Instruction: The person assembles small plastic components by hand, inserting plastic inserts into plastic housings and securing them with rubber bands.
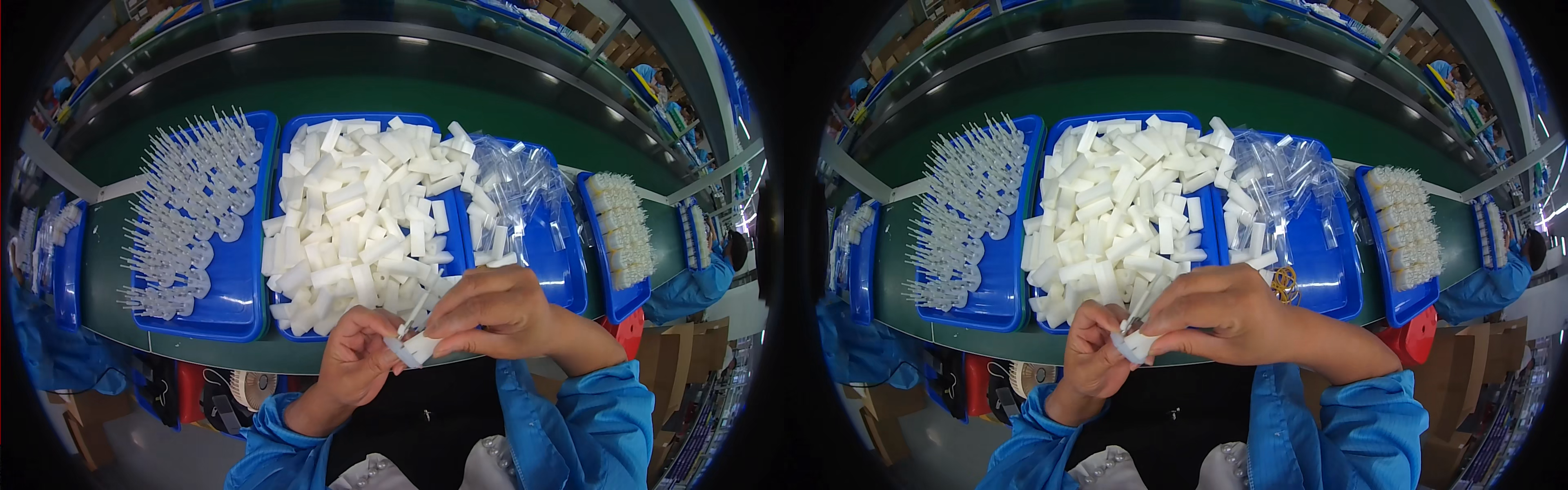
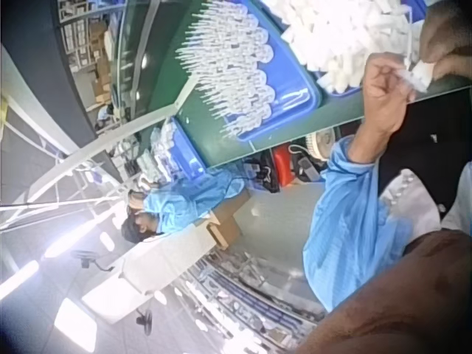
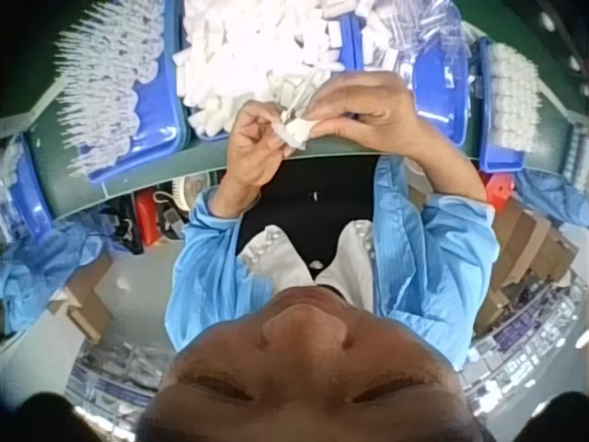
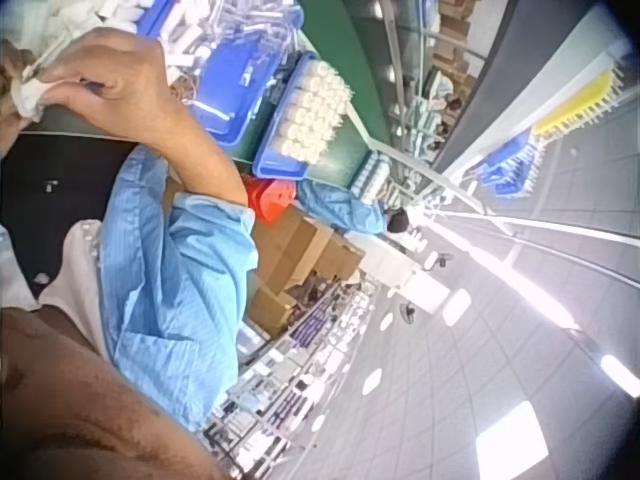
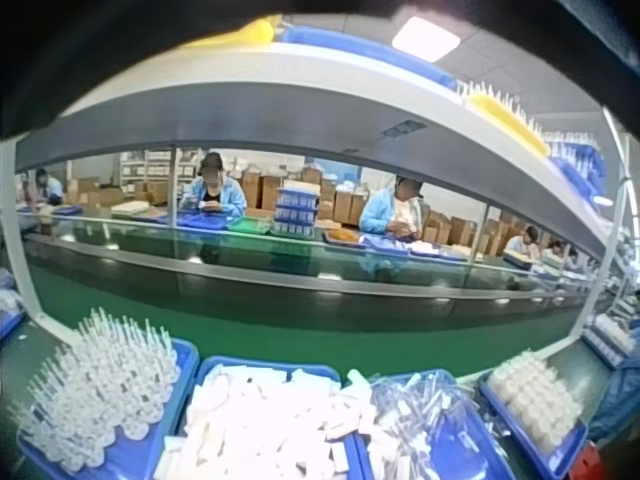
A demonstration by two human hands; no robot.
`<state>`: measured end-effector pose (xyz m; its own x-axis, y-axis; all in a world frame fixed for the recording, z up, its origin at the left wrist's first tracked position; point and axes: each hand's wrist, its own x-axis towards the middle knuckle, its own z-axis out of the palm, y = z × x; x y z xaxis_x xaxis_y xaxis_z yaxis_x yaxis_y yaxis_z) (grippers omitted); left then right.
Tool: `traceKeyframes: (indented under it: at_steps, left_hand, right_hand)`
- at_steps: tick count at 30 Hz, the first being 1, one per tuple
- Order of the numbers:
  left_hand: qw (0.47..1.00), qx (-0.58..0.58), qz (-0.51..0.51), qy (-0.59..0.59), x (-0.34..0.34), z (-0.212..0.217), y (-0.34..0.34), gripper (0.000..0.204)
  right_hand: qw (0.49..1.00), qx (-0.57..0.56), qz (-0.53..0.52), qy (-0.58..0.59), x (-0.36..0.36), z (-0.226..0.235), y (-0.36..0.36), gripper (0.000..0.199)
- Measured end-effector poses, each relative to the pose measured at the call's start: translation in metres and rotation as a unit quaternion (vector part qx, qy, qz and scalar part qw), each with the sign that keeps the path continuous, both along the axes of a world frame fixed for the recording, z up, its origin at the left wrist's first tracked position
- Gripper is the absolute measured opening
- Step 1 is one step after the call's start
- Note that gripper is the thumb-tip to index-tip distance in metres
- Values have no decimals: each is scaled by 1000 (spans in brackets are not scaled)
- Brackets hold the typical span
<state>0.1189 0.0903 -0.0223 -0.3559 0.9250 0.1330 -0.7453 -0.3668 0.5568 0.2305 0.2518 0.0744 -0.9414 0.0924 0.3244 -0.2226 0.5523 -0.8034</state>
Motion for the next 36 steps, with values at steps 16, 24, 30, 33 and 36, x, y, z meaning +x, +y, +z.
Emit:
traceKeyframes:
  at_steps: [16,24,30,33,36]
  left_hand:
    - [995,-17,87,54,-12,1,-14,25]
    - [993,-11,82,83,-12,0,-13,24]
    - [978,28,112,173,-11,0,-10,21]
    - [942,11,147,301,-13,5,-9,18]
    - [878,-1,184,443,-13,10,-3,17]
  right_hand:
    - [885,462,18,-47,-93,-41,94,17]
    - [930,361,-43,-48,-76,-36,100,19]
    - [981,118,-143,-55,-54,-19,77,17]
    - [984,12,-164,-62,-44,-23,69,20]
    - [984,-100,-133,-62,-37,-29,65,24]
